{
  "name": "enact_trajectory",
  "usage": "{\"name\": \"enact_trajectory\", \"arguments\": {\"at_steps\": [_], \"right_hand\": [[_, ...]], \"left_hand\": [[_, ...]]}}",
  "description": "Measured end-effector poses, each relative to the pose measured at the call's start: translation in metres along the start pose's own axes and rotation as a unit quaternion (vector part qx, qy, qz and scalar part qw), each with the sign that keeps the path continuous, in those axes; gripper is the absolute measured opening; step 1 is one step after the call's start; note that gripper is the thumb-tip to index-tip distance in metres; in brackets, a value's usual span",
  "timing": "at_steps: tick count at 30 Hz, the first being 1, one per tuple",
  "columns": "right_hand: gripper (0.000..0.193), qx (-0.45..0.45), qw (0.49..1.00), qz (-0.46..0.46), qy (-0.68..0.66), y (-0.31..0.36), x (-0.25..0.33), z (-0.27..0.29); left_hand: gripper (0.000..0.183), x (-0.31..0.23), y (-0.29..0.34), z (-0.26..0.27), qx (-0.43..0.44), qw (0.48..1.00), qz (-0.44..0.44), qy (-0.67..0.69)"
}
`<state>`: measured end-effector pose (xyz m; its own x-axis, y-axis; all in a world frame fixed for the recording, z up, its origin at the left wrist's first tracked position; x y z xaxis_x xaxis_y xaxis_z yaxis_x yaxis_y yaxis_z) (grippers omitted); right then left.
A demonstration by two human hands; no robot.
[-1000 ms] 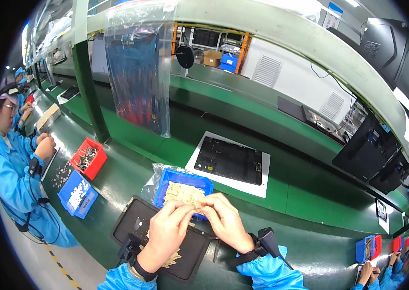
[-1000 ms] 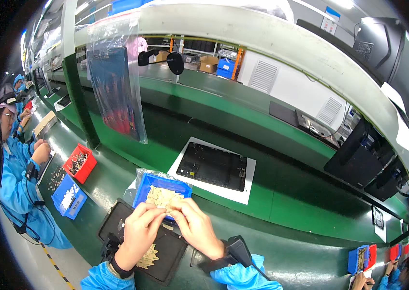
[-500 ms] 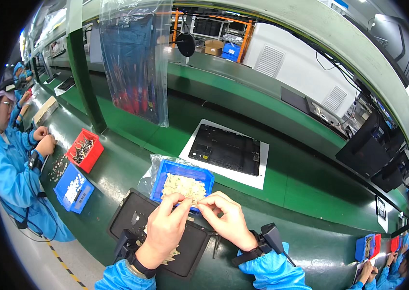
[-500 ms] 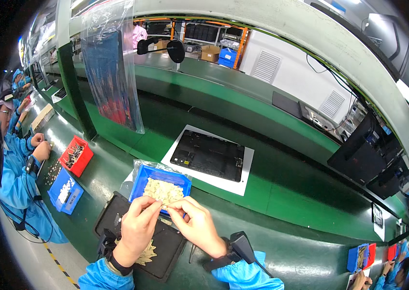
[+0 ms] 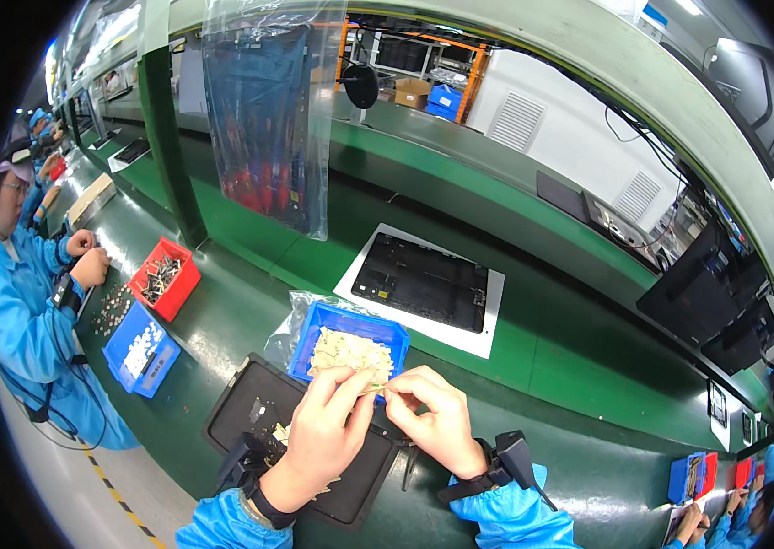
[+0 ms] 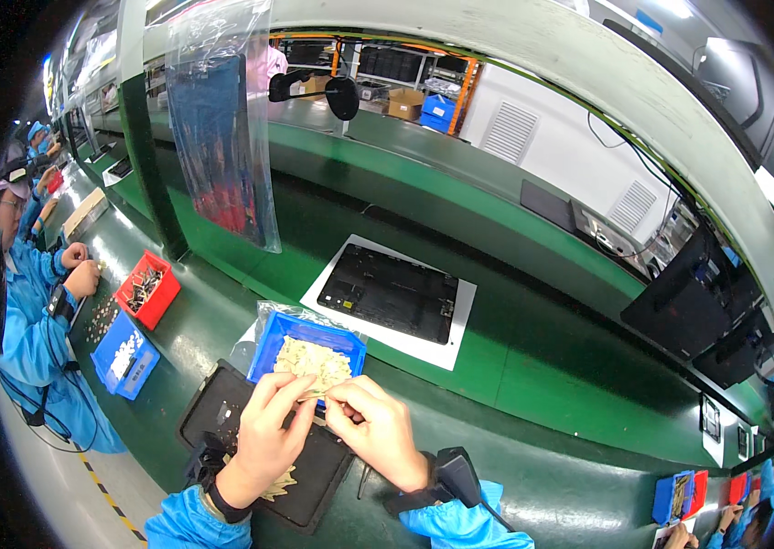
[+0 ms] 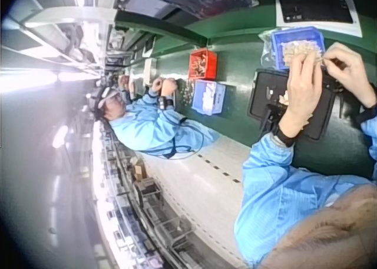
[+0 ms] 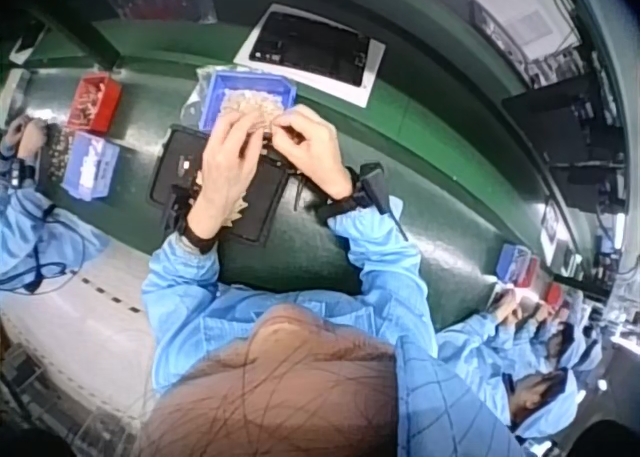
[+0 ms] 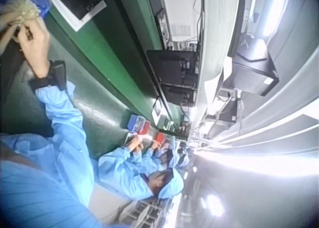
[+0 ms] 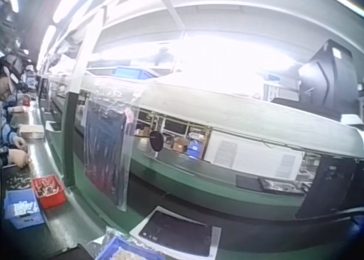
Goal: The person assembles internal components into an electronic device by hand, inserting ribbon cables and internal modules from component bins into the device's casing.
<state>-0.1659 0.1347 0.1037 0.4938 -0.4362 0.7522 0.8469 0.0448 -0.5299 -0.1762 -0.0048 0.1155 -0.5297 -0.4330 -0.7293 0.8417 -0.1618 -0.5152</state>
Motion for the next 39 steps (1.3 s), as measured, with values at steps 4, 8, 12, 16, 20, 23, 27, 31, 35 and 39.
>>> {"name": "enact_trajectory", "arguments": {"at_steps": [4,8,12,16,20,23,27,31,35,39], "right_hand": [[0.011,-0.021,0.994,0.05,0.092,0.0,0.01,0.005],[0.011,-0.009,0.989,0.054,0.139,0.001,0.011,0.002],[0.01,-0.007,0.996,-0.003,0.088,0.006,0.01,0.002],[0.01,-0.018,0.999,-0.018,0.042,0.007,0.003,0.002],[0.008,0.025,0.987,0.093,0.129,0.001,0.022,-0.001],[0.008,0.034,0.994,0.062,0.078,0.003,0.017,-0.003],[0.007,-0.024,0.996,-0.065,-0.059,0.007,-0.004,0.005],[0.009,-0.064,0.99,-0.092,-0.084,0.007,-0.019,0.019],[0.01,-0.047,0.993,-0.09,-0.052,0.007,-0.021,0.015],[0.012,-0.014,0.996,-0.085,-0.013,0.007,-0.013,0.01]], "left_hand": [[0.029,-0.009,-0.003,0.002,-0.005,0.999,-0.028,0.017],[0.024,-0.013,0.0,0.006,-0.013,0.994,-0.053,-0.094],[0.021,0.0,-0.001,-0.006,0.058,0.996,0.016,0.06],[0.018,0.002,-0.002,-0.007,0.047,0.994,0.038,0.086],[0.014,0.018,-0.003,-0.011,0.109,0.976,0.136,0.13],[0.014,0.035,0.002,-0.015,0.097,0.961,0.155,0.206],[0.006,0.04,-0.006,0.001,0.011,0.985,0.154,0.082],[0.008,0.033,-0.015,0.016,-0.077,0.988,0.012,-0.136],[0.015,0.028,-0.013,0.008,-0.057,0.974,-0.013,-0.218],[0.021,-0.013,-0.009,0.006,-0.017,0.99,-0.096,-0.106]]}}
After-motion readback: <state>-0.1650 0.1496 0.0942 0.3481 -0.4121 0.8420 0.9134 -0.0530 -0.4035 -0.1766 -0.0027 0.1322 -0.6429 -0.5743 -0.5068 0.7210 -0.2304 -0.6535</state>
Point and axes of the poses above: each hand's wrist, its own y-axis away from the middle knuckle, its own z-axis out of the back of the hand, x = y × z, the point moved 8 cm from there along -y, towards the middle knuckle, and after that the axes turned 9 degrees about z, right-handed, at the moved point
